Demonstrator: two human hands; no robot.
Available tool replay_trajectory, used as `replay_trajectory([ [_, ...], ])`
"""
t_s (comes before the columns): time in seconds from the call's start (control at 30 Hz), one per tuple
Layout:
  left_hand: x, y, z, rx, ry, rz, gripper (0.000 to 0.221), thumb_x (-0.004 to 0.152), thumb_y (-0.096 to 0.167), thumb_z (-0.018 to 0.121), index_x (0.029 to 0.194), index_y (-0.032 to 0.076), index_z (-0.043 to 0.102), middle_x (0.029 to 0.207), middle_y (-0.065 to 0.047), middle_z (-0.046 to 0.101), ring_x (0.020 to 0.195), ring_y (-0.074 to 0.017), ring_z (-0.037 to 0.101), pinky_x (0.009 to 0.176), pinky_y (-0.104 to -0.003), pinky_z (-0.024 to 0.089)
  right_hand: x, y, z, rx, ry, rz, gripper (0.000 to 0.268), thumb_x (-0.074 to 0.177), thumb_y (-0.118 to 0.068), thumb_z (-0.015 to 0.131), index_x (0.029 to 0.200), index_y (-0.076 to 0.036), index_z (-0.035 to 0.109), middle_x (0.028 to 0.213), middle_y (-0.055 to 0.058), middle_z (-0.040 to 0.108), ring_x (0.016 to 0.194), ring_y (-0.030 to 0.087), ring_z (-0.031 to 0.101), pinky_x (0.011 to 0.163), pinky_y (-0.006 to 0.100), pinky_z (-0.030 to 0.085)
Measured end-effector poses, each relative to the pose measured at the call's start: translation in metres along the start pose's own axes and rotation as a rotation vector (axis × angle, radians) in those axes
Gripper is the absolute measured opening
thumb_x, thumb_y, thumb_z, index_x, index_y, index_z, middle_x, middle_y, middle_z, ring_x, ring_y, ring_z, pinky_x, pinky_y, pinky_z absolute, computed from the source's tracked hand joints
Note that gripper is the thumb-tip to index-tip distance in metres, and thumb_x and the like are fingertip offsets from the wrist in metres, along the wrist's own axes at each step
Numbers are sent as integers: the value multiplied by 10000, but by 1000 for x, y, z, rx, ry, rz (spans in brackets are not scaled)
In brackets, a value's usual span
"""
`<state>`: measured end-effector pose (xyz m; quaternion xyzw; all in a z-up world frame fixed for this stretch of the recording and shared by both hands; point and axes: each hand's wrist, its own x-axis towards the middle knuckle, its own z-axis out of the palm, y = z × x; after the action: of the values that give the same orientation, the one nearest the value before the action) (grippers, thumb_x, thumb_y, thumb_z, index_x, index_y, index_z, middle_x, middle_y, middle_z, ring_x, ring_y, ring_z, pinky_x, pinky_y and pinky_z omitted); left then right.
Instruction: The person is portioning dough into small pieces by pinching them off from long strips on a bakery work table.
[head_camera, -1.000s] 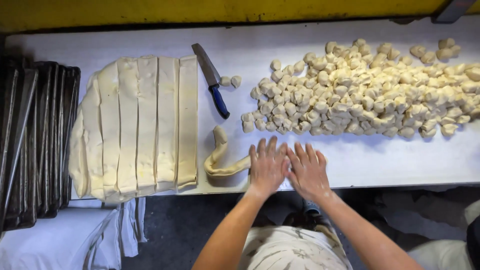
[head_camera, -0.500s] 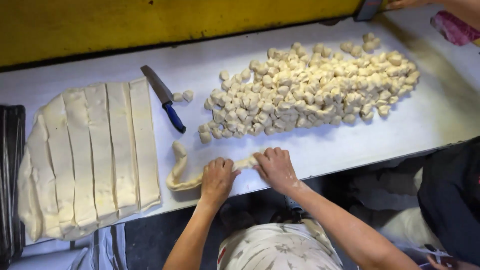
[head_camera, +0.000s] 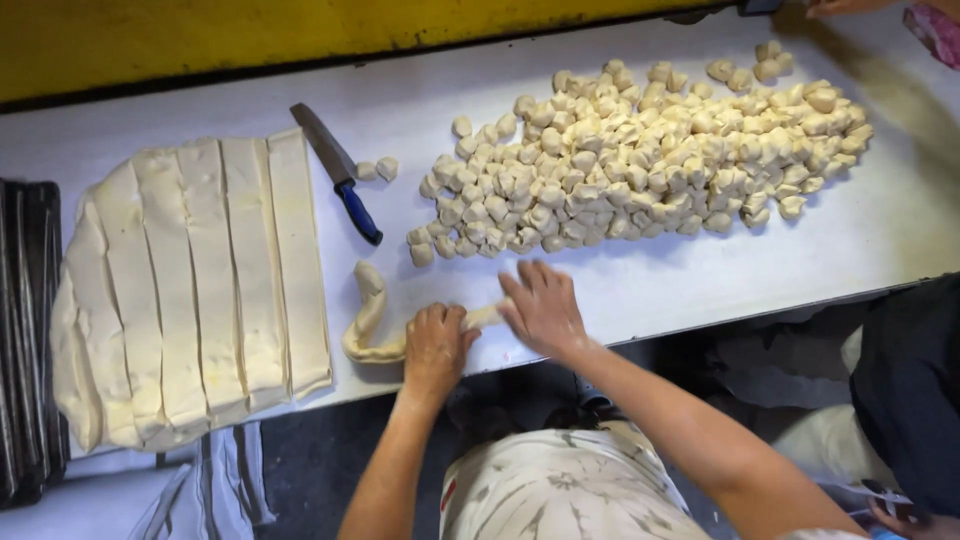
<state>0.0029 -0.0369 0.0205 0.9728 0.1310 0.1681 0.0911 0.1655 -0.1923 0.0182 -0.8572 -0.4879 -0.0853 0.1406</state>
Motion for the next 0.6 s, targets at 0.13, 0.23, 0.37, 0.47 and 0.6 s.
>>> replay_trajectory([
  [0.13,12,66,-37,-7,-12,-82,642,834,429,718,1367,95,588,1341,-190,561,1253,-405,523,1080,-609,347,-45,-5,-48,108,-217,-82,656,1041,-595,338,1502,-153,487,1443,191,542,1414,401,421,1146,598,231],
  [0.23,22,77,-20,-30,7,-17,514,974,338,552,1414,73,574,1395,-215,569,1317,-425,508,1109,-612,316,-50,-2,-45,110,-246,-66,713,1042,-613,330,1520,-97,444,1516,222,468,1472,433,336,1165,634,195],
  [0.37,60,42,37,198,205,-51,439,1054,382,391,1325,115,609,1305,-156,600,1233,-362,568,1044,-581,401,9,21,-6,30,-106,-114,632,1030,-537,391,1486,-109,478,1452,211,519,1392,417,452,1090,629,332],
  [0.47,61,41,42,199,199,-73,452,1042,415,421,1329,117,605,1324,-161,580,1272,-394,544,1018,-582,412,10,31,13,50,-142,-95,710,1034,-631,320,1508,-124,471,1424,188,545,1391,399,462,1104,609,323],
  [0.6,29,75,-3,101,109,-45,449,1038,370,435,1362,108,603,1364,-206,580,1251,-454,552,997,-608,418,-41,7,-43,103,-230,-125,703,1009,-594,404,1530,-125,458,1463,199,532,1401,416,442,1102,632,303],
])
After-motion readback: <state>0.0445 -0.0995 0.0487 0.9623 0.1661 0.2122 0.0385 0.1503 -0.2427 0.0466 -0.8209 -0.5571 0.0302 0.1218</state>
